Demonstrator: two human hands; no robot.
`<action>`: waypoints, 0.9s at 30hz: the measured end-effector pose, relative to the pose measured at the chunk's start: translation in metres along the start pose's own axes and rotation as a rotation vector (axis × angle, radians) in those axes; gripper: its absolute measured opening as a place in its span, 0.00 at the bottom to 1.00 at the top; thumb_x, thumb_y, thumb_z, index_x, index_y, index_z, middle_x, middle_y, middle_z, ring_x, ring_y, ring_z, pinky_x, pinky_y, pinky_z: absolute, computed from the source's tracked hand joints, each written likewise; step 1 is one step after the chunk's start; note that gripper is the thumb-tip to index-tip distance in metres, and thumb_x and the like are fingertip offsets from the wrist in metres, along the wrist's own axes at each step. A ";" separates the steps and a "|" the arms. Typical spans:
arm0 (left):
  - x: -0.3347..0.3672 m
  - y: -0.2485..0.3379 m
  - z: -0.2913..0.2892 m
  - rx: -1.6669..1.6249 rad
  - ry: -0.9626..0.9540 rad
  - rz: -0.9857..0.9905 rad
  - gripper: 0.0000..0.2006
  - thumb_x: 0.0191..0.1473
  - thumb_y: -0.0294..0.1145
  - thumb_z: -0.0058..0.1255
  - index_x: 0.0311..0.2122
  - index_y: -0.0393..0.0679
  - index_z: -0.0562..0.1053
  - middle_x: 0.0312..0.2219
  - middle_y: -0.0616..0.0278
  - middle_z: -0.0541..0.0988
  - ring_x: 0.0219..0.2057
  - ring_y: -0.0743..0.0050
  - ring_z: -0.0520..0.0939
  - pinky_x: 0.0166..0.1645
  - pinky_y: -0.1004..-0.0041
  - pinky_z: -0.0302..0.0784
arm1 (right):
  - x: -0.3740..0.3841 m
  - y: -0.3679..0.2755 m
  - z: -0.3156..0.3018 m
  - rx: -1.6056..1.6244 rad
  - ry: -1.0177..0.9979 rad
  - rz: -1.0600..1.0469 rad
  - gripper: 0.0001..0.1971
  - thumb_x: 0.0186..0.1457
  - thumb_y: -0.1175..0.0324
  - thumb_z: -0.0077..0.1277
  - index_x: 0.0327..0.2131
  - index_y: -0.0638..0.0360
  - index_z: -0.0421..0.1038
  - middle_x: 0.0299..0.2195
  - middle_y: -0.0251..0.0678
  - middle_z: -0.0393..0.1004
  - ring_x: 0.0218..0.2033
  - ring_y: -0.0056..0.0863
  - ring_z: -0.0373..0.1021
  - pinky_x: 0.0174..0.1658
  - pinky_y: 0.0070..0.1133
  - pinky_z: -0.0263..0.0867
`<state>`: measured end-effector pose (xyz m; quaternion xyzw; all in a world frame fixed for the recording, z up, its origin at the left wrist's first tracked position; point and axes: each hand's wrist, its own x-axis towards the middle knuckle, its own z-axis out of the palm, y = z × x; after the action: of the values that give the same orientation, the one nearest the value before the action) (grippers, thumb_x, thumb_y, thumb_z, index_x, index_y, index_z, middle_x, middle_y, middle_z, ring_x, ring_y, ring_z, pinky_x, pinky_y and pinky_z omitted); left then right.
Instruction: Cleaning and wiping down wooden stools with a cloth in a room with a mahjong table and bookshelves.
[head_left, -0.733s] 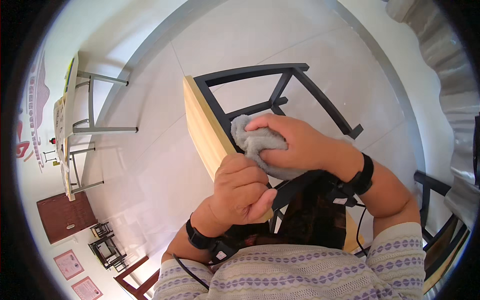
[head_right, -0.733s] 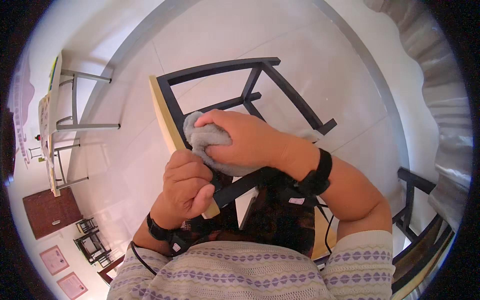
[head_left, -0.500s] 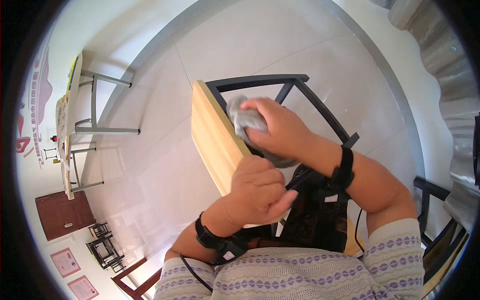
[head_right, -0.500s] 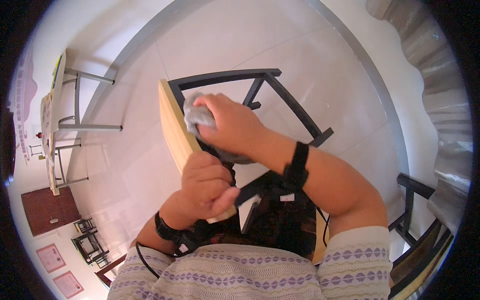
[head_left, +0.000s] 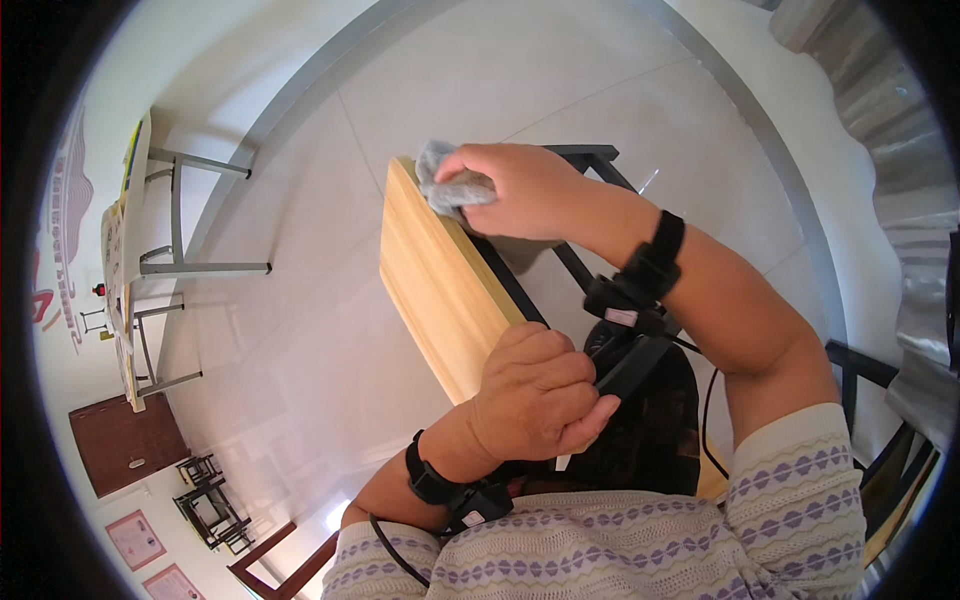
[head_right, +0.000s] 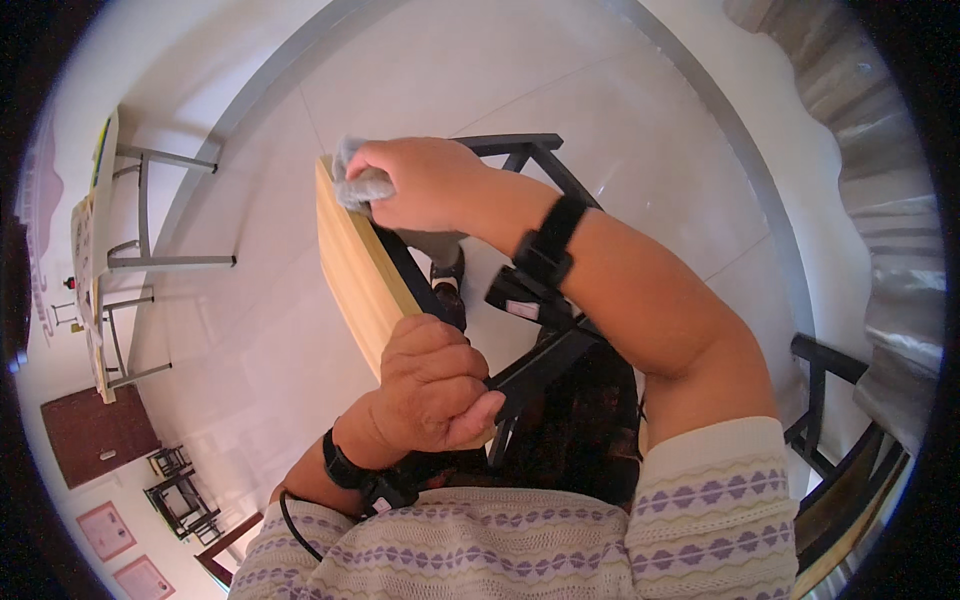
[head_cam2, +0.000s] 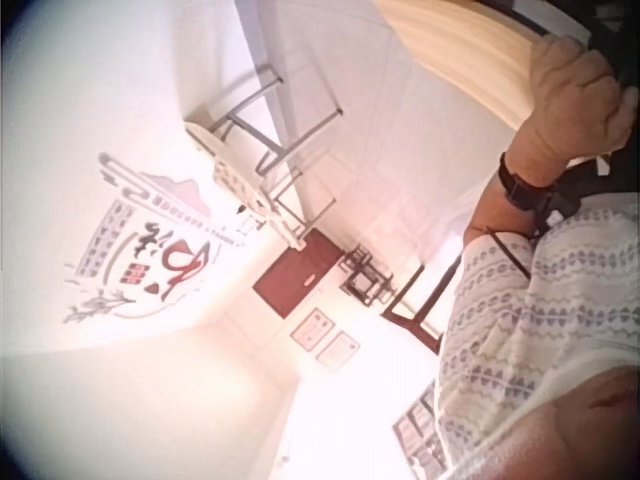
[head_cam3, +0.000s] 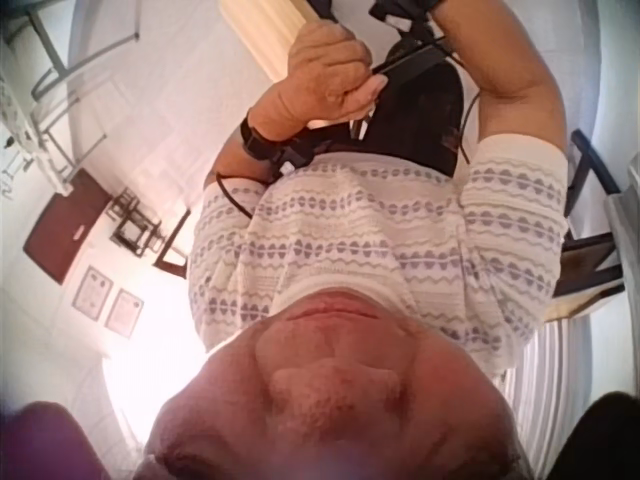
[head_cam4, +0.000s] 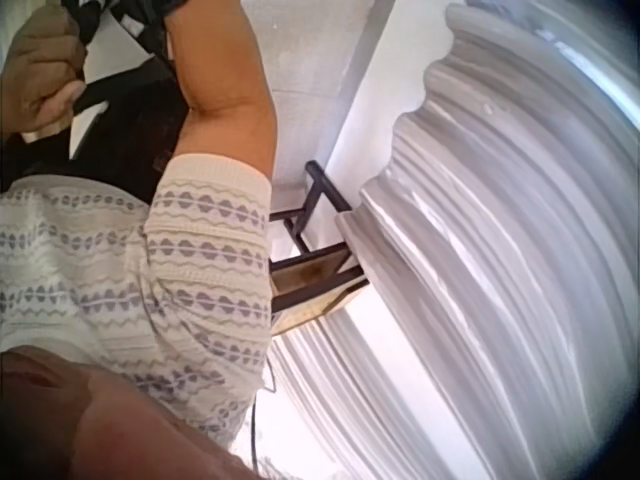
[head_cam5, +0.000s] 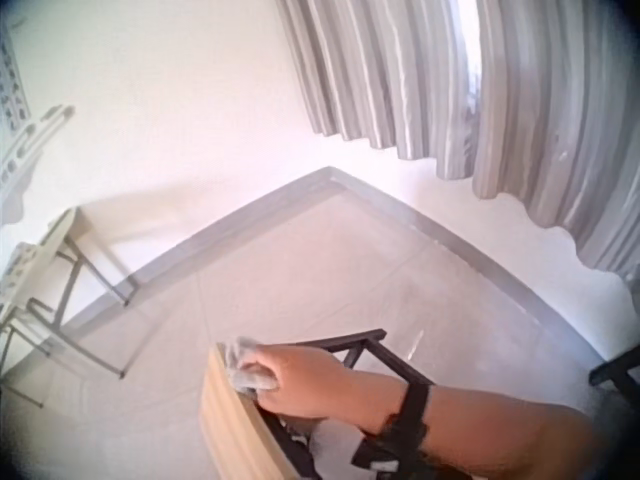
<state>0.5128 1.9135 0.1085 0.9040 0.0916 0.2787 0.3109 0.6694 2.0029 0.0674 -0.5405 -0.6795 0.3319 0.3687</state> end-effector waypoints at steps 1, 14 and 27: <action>-0.001 -0.001 0.001 -0.001 0.002 -0.004 0.12 0.34 0.29 0.61 0.13 0.47 0.66 0.18 0.68 0.69 0.22 0.68 0.70 0.28 0.69 0.62 | -0.011 -0.002 -0.003 0.053 -0.055 -0.013 0.18 0.45 0.68 0.53 0.43 0.51 0.69 0.36 0.41 0.74 0.38 0.40 0.71 0.39 0.29 0.67; -0.005 0.006 0.013 0.046 -0.017 -0.010 0.09 0.36 0.28 0.59 0.18 0.46 0.69 0.21 0.67 0.72 0.23 0.65 0.71 0.30 0.68 0.63 | -0.099 -0.020 -0.055 0.195 -0.427 0.076 0.16 0.39 0.67 0.58 0.37 0.51 0.72 0.32 0.37 0.76 0.33 0.35 0.73 0.37 0.24 0.66; -0.003 -0.003 0.002 0.018 -0.060 -0.024 0.09 0.36 0.27 0.59 0.16 0.46 0.68 0.21 0.67 0.73 0.25 0.66 0.73 0.31 0.67 0.65 | -0.134 -0.021 -0.069 0.094 -0.672 0.160 0.19 0.38 0.62 0.57 0.39 0.50 0.72 0.34 0.42 0.76 0.37 0.41 0.72 0.40 0.29 0.67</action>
<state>0.5117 1.9134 0.1042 0.9136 0.0957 0.2468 0.3087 0.7374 1.8711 0.1014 -0.4351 -0.7022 0.5503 0.1217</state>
